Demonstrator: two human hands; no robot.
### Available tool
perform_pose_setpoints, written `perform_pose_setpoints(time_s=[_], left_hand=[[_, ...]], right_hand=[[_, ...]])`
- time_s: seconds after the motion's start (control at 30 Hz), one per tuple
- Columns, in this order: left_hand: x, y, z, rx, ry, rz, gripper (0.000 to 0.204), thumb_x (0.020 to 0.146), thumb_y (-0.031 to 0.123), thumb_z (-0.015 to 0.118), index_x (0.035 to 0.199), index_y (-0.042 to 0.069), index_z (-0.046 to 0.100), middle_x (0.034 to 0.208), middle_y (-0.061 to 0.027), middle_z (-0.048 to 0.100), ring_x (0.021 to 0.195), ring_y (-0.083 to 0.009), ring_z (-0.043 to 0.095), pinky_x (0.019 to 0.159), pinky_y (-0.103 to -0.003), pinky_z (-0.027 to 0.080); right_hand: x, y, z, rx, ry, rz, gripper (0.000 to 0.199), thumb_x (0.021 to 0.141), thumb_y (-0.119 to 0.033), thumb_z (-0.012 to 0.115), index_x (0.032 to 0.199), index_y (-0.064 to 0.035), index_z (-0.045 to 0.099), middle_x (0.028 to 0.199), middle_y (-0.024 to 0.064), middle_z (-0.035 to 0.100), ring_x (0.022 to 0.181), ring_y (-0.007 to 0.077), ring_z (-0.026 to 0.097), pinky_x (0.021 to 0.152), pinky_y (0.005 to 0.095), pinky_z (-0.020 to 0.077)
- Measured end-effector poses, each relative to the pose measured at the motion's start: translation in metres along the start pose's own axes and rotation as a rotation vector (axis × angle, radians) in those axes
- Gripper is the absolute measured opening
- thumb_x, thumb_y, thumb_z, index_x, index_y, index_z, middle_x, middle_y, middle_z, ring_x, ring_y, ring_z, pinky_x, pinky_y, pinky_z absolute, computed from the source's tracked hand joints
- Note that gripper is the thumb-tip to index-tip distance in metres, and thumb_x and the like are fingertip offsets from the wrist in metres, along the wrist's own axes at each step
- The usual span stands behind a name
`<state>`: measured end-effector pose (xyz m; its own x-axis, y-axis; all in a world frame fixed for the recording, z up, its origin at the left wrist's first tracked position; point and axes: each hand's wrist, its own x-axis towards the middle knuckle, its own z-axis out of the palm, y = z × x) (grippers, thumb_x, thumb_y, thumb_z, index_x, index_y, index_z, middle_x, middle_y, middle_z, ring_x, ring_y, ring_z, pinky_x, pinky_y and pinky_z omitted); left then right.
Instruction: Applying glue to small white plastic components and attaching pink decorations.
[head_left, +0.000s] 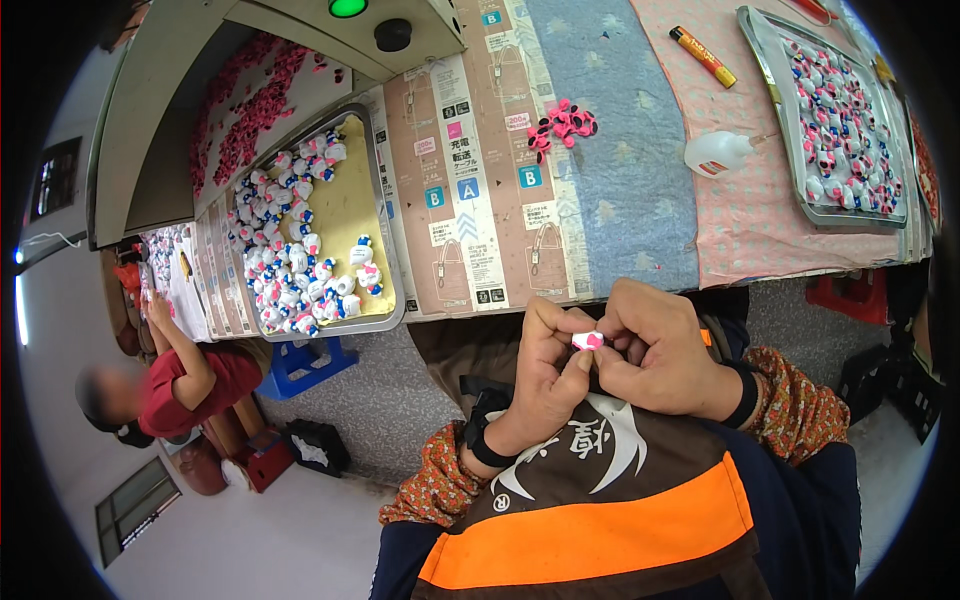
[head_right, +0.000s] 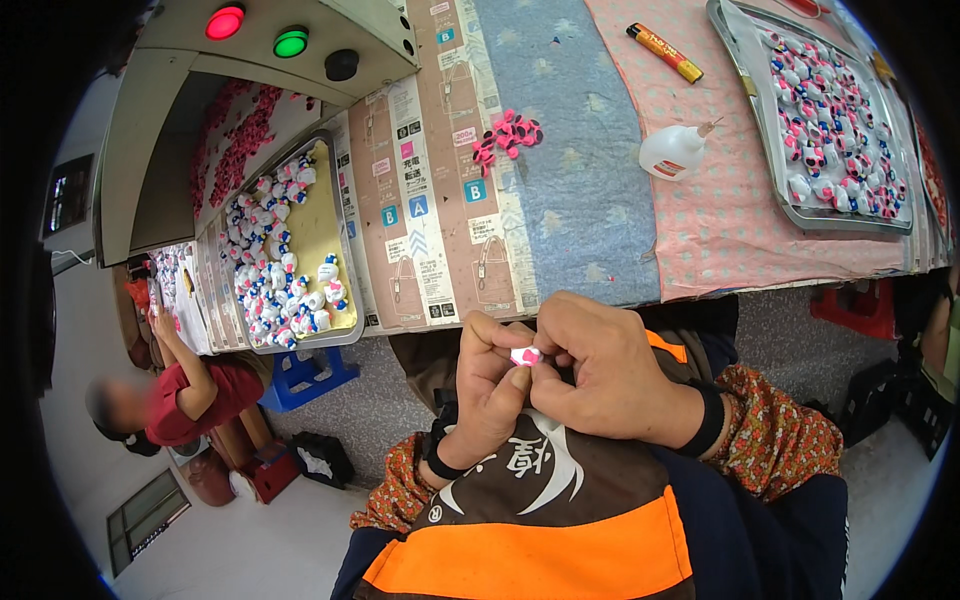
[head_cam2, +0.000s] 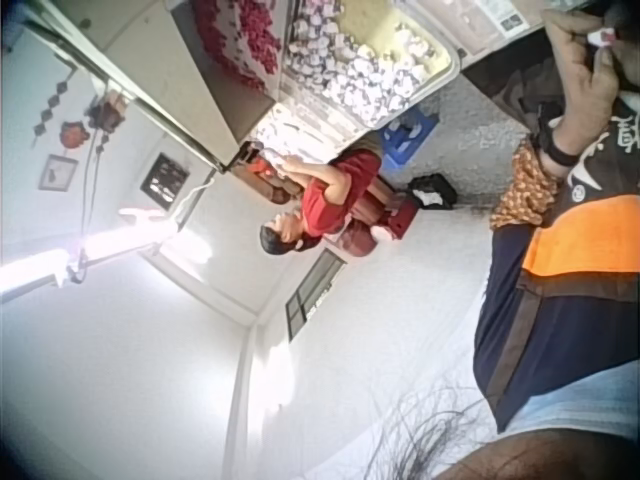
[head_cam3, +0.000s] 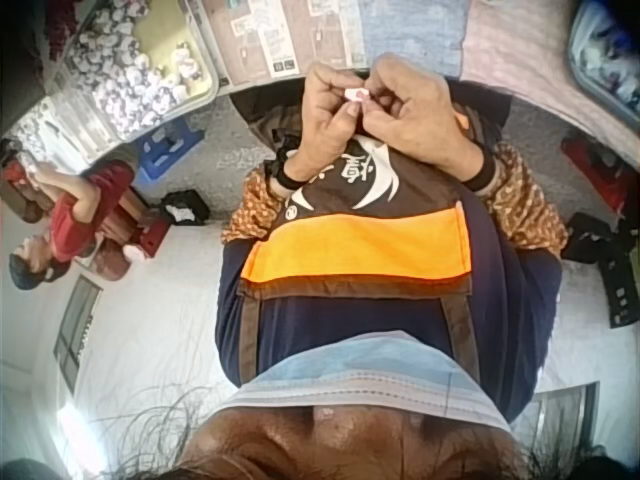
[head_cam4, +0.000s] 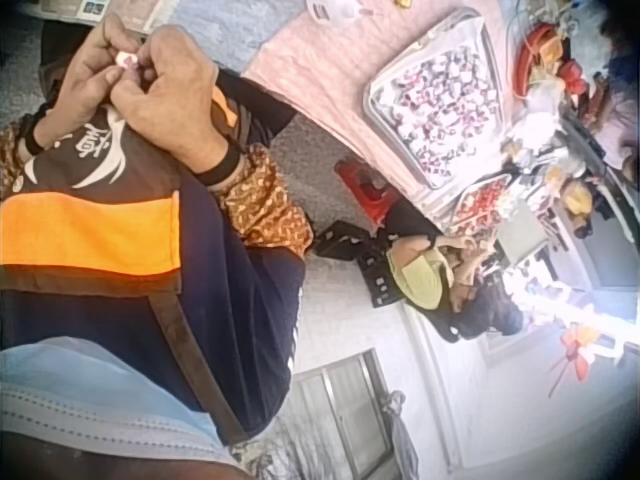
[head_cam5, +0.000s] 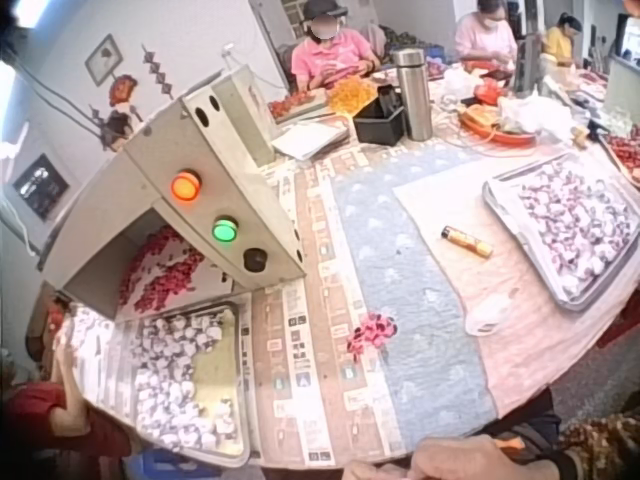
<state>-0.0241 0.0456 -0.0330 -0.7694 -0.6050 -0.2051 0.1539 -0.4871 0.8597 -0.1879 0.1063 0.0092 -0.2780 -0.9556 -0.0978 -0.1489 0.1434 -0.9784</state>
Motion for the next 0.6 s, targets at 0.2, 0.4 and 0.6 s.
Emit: perform_pose_setpoints(time_s=[0.2,0.4,0.6], left_hand=[[0.0002,-0.0027,-0.0016,-0.02,-0.003,-0.004,0.027,0.092,0.002,0.051,0.115,0.005,0.037,0.108,-0.0093,0.052,0.098,-0.011,0.053,0.091,-0.027,0.043],[0.0,0.0004,0.0005,-0.017,0.019,-0.068,0.027,0.093,0.002,0.051,0.116,0.004,0.036,0.109,-0.0092,0.053,0.099,-0.0114,0.054,0.092,-0.027,0.043],[0.0016,-0.0034,-0.0031,-0.022,-0.011,-0.027,0.027,0.093,0.002,0.051,0.116,0.005,0.037,0.11,-0.0101,0.053,0.1,-0.0119,0.055,0.093,-0.028,0.044]], right_hand=[[0.0004,0.0004,0.0,0.001,0.0,-0.012,0.017,0.07,0.0,0.066,0.075,-0.0014,0.05,0.069,0.0105,0.051,0.055,0.0233,0.052,0.05,0.0338,0.04],[0.0008,0.0006,-0.0002,-0.007,0.003,-0.009,0.018,0.07,0.0,0.066,0.076,-0.0015,0.049,0.069,0.0108,0.051,0.056,0.0238,0.052,0.051,0.0342,0.0402],[0.0008,0.0016,-0.0002,-0.009,-0.003,-0.014,0.017,0.071,0.0,0.066,0.077,-0.0016,0.05,0.07,0.0109,0.051,0.056,0.0238,0.052,0.051,0.0336,0.0412]])
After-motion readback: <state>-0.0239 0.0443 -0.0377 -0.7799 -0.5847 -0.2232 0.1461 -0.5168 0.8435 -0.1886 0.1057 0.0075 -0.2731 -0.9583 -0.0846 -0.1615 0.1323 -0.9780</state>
